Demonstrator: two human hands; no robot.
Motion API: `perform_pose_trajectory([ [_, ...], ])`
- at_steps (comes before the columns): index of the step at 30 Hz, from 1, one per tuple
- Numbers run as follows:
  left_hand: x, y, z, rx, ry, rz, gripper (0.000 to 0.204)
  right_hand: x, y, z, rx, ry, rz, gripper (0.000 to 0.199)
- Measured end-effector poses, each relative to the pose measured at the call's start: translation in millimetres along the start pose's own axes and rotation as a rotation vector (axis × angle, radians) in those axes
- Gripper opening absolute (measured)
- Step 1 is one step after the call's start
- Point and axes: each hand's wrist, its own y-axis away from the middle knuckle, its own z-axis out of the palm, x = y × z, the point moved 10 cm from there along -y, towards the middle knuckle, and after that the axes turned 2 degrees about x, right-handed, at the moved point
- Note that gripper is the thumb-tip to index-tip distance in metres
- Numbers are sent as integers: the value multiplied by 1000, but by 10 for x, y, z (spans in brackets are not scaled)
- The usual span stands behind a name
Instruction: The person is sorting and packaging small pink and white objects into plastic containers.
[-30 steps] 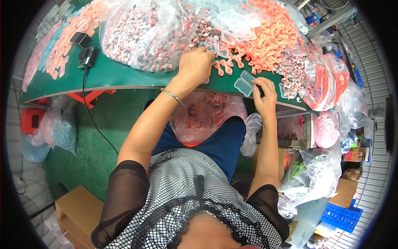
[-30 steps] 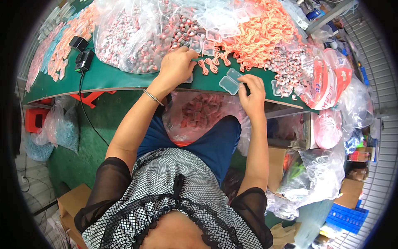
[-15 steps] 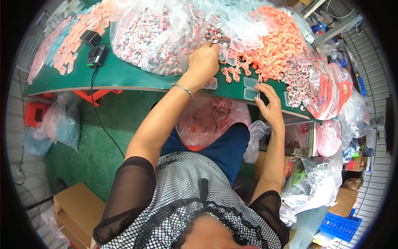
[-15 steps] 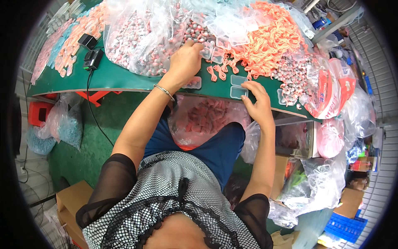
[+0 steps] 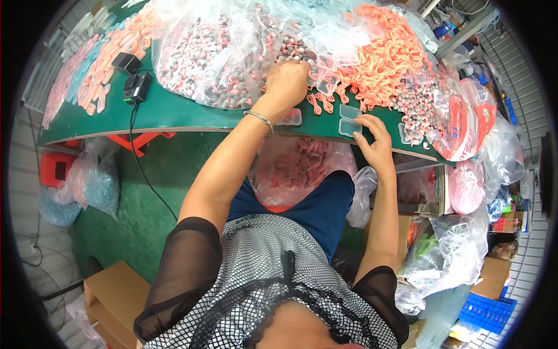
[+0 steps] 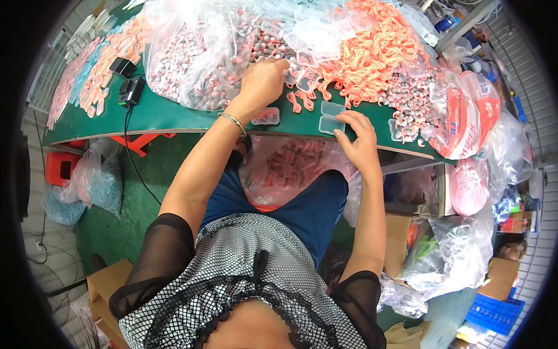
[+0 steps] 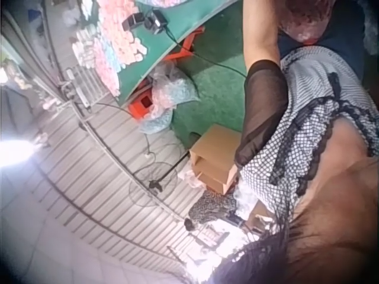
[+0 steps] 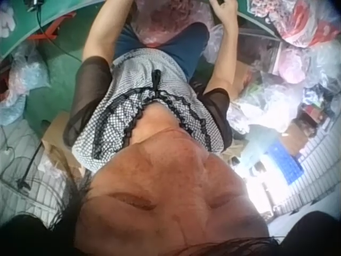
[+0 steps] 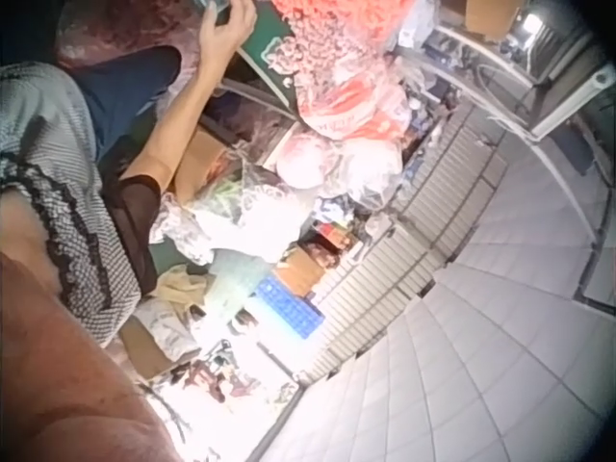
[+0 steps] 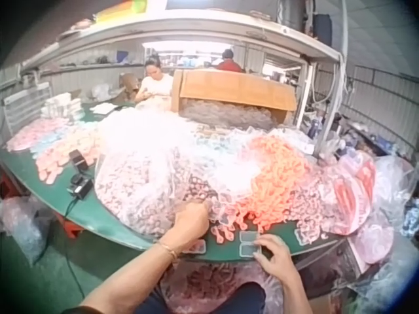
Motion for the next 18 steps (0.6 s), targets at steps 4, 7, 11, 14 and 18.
perform_pose_trajectory([
  [4,28,-24,66,-4,206,-2,25,-30,-6,7,4,20,-11,31],
  [7,20,-12,-62,101,86,63,23,-31,5,5,8,31,-12,31],
  [11,44,-19,-35,51,-165,88,19,-57,-5,2,6,18,-19,31],
  [14,19,-76,71,-35,-294,95,14,-84,4,7,-18,18,-19,31],
  [18,3,-65,160,-61,-240,151,9,-74,58,-91,4,-20,27,29],
])
